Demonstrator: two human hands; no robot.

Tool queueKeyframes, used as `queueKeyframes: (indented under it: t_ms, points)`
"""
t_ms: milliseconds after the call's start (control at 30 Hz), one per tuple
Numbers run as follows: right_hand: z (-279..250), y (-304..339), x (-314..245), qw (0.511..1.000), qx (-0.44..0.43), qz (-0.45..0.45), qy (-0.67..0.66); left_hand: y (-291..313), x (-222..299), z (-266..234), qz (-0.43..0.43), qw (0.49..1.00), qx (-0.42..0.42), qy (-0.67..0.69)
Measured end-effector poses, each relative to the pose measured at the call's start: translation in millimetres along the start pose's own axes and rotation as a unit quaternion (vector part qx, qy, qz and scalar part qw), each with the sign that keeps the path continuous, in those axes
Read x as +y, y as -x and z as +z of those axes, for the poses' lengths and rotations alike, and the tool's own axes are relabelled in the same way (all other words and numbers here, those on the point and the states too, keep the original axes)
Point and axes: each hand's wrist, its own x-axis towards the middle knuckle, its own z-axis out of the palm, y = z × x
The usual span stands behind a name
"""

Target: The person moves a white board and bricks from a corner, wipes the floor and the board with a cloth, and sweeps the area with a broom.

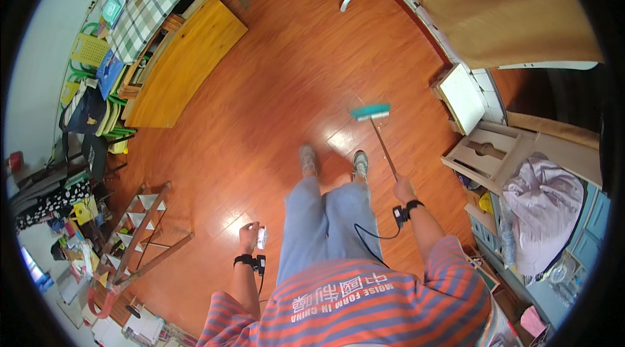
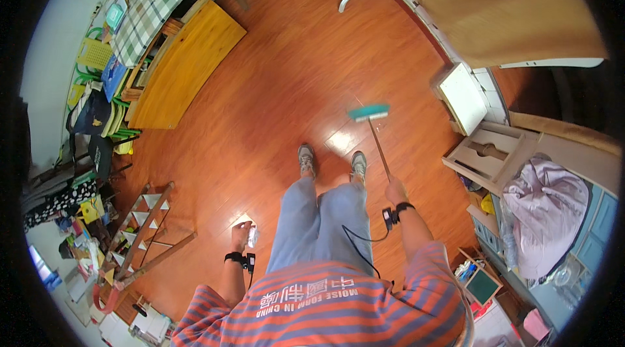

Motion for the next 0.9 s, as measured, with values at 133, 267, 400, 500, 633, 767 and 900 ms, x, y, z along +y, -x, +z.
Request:
queueKeyframes:
  t_ms: [133, 267, 400, 500, 633, 767, 900]
  points:
    - [16.0, 64.5, 34.6, 0.999, -0.009, 0.042, 0.006, -13.1, 47.6, -5.3, 0.019, 0.998, -0.036, -0.056]
    - [-7.3, 114.5, -37.7, 0.994, -0.036, 0.057, 0.09, -24.6, 44.4, -16.0, 0.02, 0.998, -0.036, -0.04]
    - [44.7, 59.7, -87.5, 0.991, -0.021, -0.107, 0.072, -18.2, 28.6, -27.9, 0.0, 0.999, -0.038, -0.028]
    - [95.7, 9.0, -198.2, 0.964, -0.061, -0.23, 0.116, -10.7, 4.3, -41.5, -0.028, 0.999, -0.012, -0.03]
    - [179.3, -64.8, -288.5, 0.946, -0.016, -0.292, 0.14, -1.5, -17.6, -59.5, 0.001, 0.997, -0.003, -0.077]
    - [196.9, -55.3, -258.7, 0.942, 0.019, -0.276, 0.191, 10.1, -45.5, -93.5, -0.009, 0.999, 0.012, -0.049]
    - [188.8, -10.7, -114.8, 0.974, 0.038, -0.212, 0.067, -11.9, -82.6, -131.1, -0.014, 0.998, 0.018, -0.059]
